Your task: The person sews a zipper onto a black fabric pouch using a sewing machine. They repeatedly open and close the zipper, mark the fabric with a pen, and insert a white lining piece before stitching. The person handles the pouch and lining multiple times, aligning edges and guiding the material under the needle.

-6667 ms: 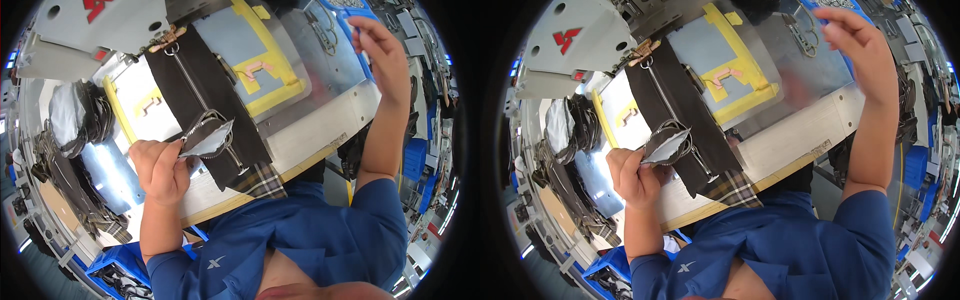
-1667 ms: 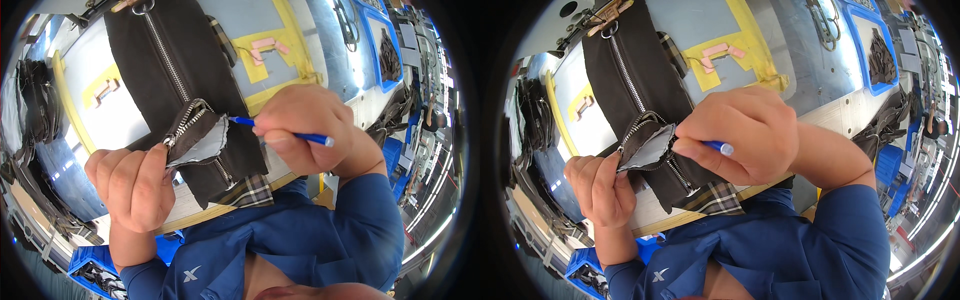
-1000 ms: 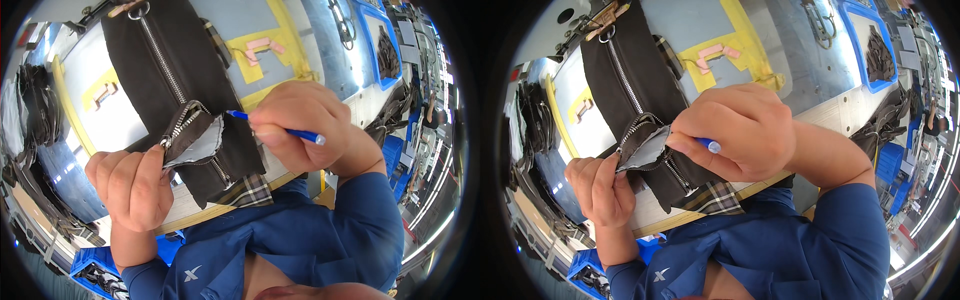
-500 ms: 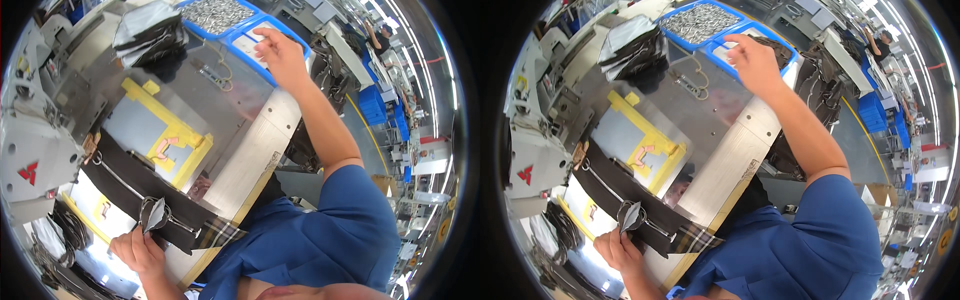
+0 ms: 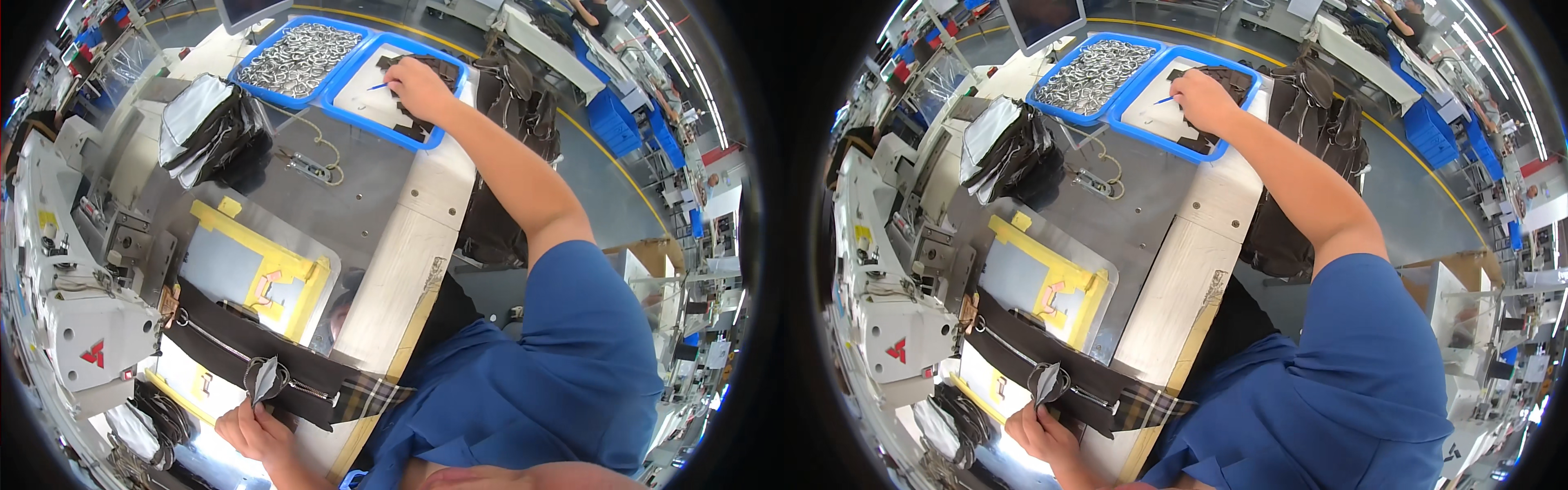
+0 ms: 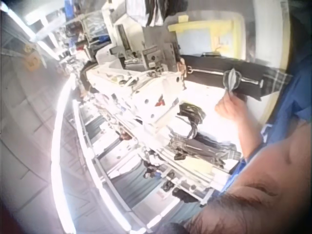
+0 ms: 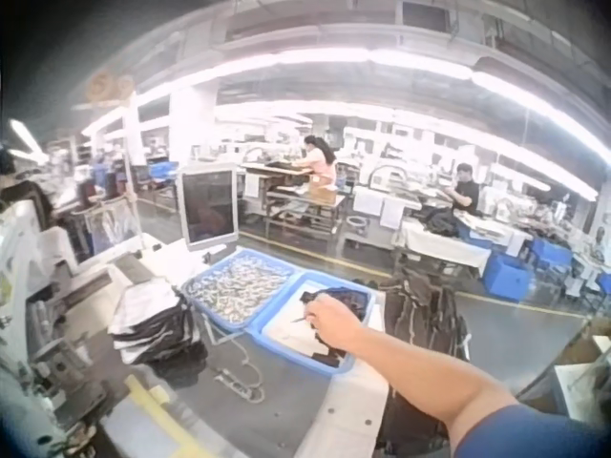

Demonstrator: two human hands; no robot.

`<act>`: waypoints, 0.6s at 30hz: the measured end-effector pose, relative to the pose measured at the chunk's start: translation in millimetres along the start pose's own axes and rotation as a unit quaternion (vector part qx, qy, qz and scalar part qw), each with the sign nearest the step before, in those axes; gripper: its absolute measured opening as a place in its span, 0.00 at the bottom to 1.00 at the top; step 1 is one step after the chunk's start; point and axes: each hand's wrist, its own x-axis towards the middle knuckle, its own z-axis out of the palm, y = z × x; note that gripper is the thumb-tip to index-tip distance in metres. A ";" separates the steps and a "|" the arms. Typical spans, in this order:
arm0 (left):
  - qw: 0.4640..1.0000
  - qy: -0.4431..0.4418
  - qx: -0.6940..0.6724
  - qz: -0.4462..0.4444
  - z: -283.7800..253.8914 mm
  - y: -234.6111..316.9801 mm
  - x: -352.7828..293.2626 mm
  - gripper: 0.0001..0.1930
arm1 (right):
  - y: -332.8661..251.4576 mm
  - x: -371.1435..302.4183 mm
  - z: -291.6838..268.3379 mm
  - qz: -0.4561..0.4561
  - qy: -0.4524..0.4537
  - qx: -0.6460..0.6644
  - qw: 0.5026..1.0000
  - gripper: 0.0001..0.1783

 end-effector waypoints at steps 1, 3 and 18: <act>1.000 0.002 0.001 -0.001 0.2 0.5 0.1 0.09 | -3.5 1.2 0.8 0.004 -0.004 0.008 1.000 0.06; 1.000 0.005 0.004 0.002 0.8 0.1 0.6 0.10 | -7.7 2.4 2.8 0.012 -0.011 0.024 1.000 0.06; 1.000 -0.002 -0.005 -0.020 0.7 1.1 -2.4 0.11 | -13.3 -2.5 7.1 0.014 -0.021 0.052 0.998 0.07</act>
